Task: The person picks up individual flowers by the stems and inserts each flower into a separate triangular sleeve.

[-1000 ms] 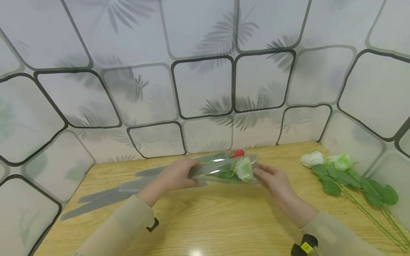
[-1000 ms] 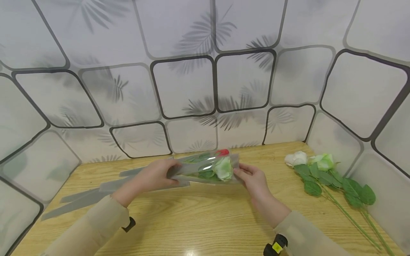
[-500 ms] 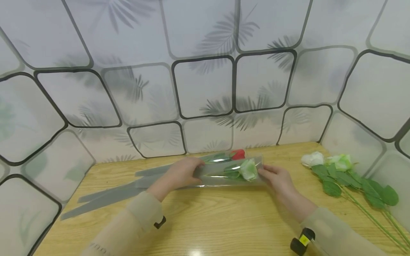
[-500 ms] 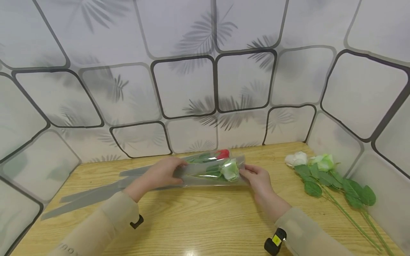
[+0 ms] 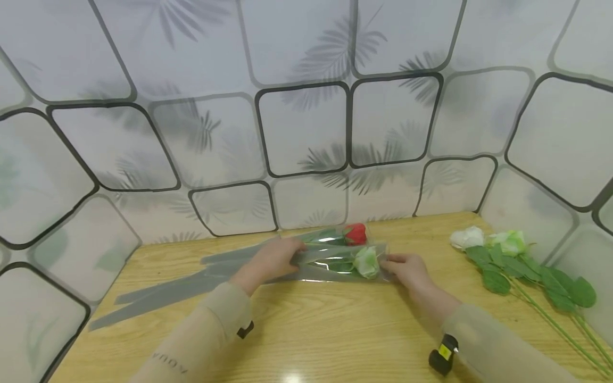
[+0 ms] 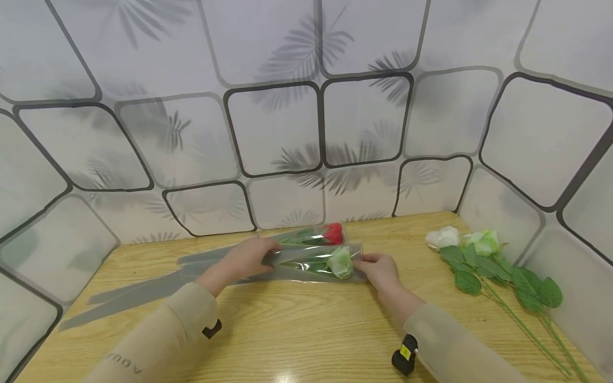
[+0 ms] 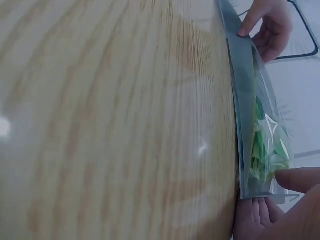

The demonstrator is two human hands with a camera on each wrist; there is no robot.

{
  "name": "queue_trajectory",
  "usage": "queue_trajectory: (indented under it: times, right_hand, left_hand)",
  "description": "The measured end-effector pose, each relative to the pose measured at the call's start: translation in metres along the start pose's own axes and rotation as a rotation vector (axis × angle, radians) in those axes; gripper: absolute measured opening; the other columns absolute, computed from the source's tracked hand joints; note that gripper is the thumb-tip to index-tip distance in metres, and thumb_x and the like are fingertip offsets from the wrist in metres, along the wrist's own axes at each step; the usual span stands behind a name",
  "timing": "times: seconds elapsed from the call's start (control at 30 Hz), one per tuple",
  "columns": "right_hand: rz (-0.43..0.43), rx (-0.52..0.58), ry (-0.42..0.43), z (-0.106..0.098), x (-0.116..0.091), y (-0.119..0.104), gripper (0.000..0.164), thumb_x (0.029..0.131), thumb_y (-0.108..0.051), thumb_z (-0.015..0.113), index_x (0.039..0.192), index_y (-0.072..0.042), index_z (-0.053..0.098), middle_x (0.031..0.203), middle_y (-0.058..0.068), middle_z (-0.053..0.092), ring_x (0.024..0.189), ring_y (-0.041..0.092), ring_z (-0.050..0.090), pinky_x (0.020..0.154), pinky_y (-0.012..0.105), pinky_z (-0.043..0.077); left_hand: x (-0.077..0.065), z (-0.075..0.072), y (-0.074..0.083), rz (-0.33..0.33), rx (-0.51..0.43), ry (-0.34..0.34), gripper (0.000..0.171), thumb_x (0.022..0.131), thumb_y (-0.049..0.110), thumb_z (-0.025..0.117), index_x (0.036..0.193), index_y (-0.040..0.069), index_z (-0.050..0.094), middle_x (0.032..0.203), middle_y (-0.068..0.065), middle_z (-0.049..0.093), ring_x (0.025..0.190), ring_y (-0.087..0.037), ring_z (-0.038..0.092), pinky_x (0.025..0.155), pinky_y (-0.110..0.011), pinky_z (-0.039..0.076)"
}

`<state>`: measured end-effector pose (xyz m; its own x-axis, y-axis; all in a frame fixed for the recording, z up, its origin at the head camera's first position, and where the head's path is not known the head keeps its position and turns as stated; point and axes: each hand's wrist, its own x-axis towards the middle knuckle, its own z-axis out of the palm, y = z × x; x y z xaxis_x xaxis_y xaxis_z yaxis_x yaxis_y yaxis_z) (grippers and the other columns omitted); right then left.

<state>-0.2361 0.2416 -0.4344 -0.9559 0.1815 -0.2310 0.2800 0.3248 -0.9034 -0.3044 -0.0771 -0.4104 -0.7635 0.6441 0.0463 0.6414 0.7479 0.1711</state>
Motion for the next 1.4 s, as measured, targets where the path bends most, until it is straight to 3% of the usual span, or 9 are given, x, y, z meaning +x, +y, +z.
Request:
queue_trajectory:
  times: [0.3, 0.53, 0.8, 1.4]
  right_hand:
    - [-0.025, -0.085, 0.004, 0.004, 0.009, -0.003, 0.047, 0.1, -0.014, 0.068, 0.136, 0.015, 0.06, 0.144, 0.036, 0.058, 0.128, 0.04, 0.06, 0.103, 0.042, 0.056]
    - [-0.034, -0.113, 0.021, 0.007, 0.013, -0.005, 0.045, 0.099, -0.014, 0.07, 0.132, 0.015, 0.064, 0.14, 0.035, 0.061, 0.12, 0.035, 0.062, 0.091, 0.033, 0.057]
    - [-0.105, -0.174, 0.053, 0.009, 0.018, -0.007, 0.04, 0.098, -0.016, 0.071, 0.125, 0.015, 0.068, 0.132, 0.035, 0.066, 0.125, 0.046, 0.062, 0.108, 0.053, 0.053]
    - [-0.13, -0.23, 0.054, 0.007, 0.024, -0.005, 0.04, 0.099, -0.017, 0.071, 0.124, 0.014, 0.069, 0.13, 0.033, 0.069, 0.121, 0.044, 0.064, 0.105, 0.053, 0.054]
  left_hand:
    - [0.006, 0.003, -0.006, -0.037, -0.008, -0.032, 0.051, 0.085, 0.013, 0.088, 0.131, 0.003, 0.07, 0.13, -0.014, 0.075, 0.121, -0.034, 0.071, 0.11, -0.048, 0.055]
    - [0.008, 0.005, -0.01, -0.032, -0.01, -0.006, 0.048, 0.084, 0.009, 0.088, 0.128, 0.0, 0.069, 0.127, -0.017, 0.075, 0.121, -0.036, 0.07, 0.112, -0.049, 0.053]
    - [0.011, 0.007, -0.014, -0.071, -0.014, -0.021, 0.044, 0.088, 0.009, 0.085, 0.128, 0.003, 0.067, 0.125, -0.016, 0.074, 0.12, -0.037, 0.07, 0.11, -0.05, 0.054]
    - [0.009, 0.009, -0.013, -0.089, 0.051, -0.029, 0.04, 0.091, 0.014, 0.084, 0.127, 0.003, 0.069, 0.126, -0.016, 0.074, 0.119, -0.036, 0.07, 0.108, -0.049, 0.055]
